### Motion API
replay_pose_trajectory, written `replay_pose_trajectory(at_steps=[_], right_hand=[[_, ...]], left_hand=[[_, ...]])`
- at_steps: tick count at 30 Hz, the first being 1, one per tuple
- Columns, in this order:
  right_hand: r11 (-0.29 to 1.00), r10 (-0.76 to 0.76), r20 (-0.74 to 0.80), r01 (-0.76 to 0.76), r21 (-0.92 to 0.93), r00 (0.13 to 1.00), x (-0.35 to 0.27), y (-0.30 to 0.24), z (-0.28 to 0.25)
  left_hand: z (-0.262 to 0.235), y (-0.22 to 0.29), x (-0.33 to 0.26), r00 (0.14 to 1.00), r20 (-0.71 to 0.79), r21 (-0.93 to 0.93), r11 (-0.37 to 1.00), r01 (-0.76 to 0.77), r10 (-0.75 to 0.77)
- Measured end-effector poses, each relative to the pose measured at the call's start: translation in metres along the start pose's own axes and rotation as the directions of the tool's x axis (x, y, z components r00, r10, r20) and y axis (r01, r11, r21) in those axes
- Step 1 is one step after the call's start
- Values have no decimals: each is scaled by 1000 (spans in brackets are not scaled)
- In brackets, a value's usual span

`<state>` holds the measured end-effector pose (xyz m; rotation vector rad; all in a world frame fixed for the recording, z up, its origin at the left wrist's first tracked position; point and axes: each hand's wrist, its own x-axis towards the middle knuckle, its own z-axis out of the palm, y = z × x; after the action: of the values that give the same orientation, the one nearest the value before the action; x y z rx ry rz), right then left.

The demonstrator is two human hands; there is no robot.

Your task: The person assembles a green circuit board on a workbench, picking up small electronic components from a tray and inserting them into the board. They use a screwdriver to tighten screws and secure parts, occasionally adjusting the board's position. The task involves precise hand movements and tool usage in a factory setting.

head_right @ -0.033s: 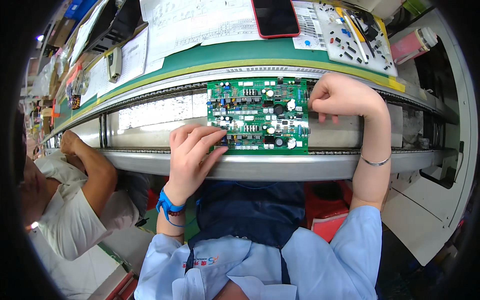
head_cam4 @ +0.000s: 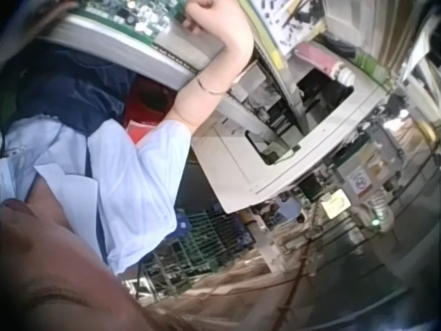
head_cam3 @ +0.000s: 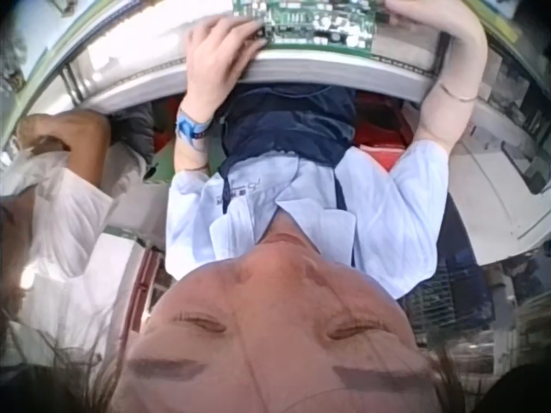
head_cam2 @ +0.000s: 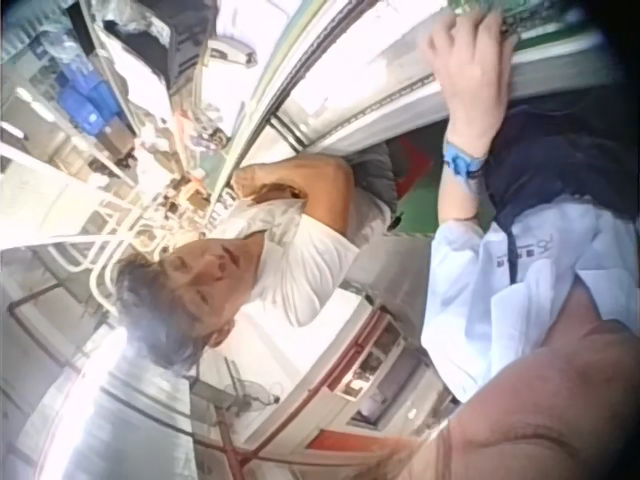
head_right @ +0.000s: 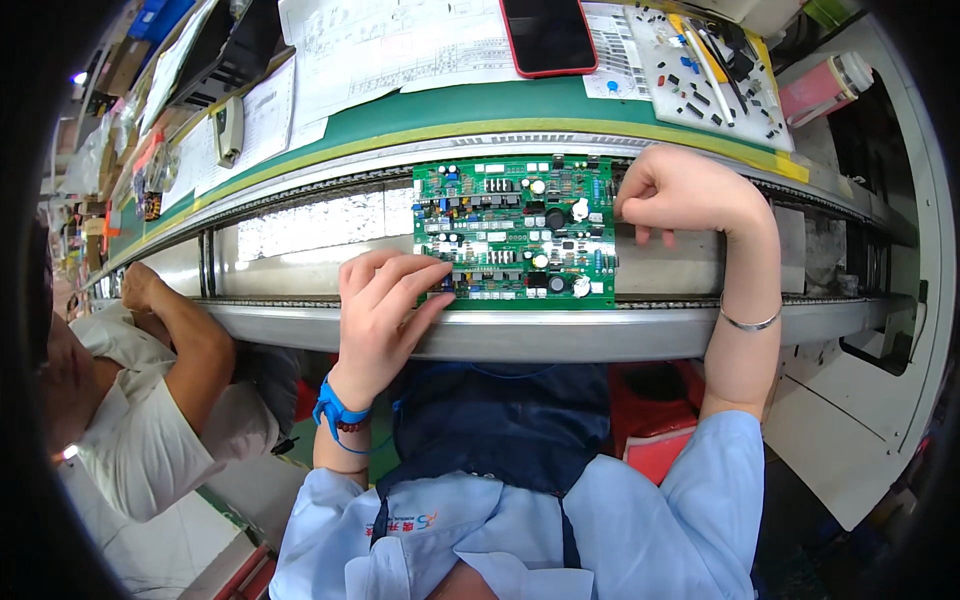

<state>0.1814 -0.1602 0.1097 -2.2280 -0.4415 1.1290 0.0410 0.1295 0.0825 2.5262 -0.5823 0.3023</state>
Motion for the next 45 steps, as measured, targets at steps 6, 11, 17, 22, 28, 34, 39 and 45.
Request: replay_pose_trajectory(at_steps=[6, 11, 17, 22, 28, 34, 39, 45], right_hand=[[1000, -13, 20, 13, -5, 1000, 1, 3, -1], [999, -9, -30, 8, -46, 1000, -4, 1, 0], [884, -288, -510, 430, 184, 811, -32, -39, 19], [831, -507, -229, 542, 126, 831, -28, -59, 46], [814, -444, -288, 517, 266, 848, -27, -58, 50], [817, -514, -289, 564, 121, 807, -29, -57, 49], [781, -591, -275, 623, 39, 759, -27, -57, 51], [801, -579, -233, 598, 13, 781, -27, -60, 50]], left_hand=[[1, -3, 3, 997, -65, -129, 990, -49, 41], [-10, 8, -4, 886, 70, -802, 503, 323, -458], [1, 23, 3, 857, 228, -926, 169, 338, -462], [7, 33, 11, 868, 230, -907, 227, 355, -440], [15, 42, 8, 944, -1, -825, 535, 185, -329], [13, 47, 4, 949, -93, -755, 643, 129, -300], [15, 46, 0, 944, -168, -723, 686, 78, -284], [16, 44, 2, 931, -206, -725, 686, 61, -300]])
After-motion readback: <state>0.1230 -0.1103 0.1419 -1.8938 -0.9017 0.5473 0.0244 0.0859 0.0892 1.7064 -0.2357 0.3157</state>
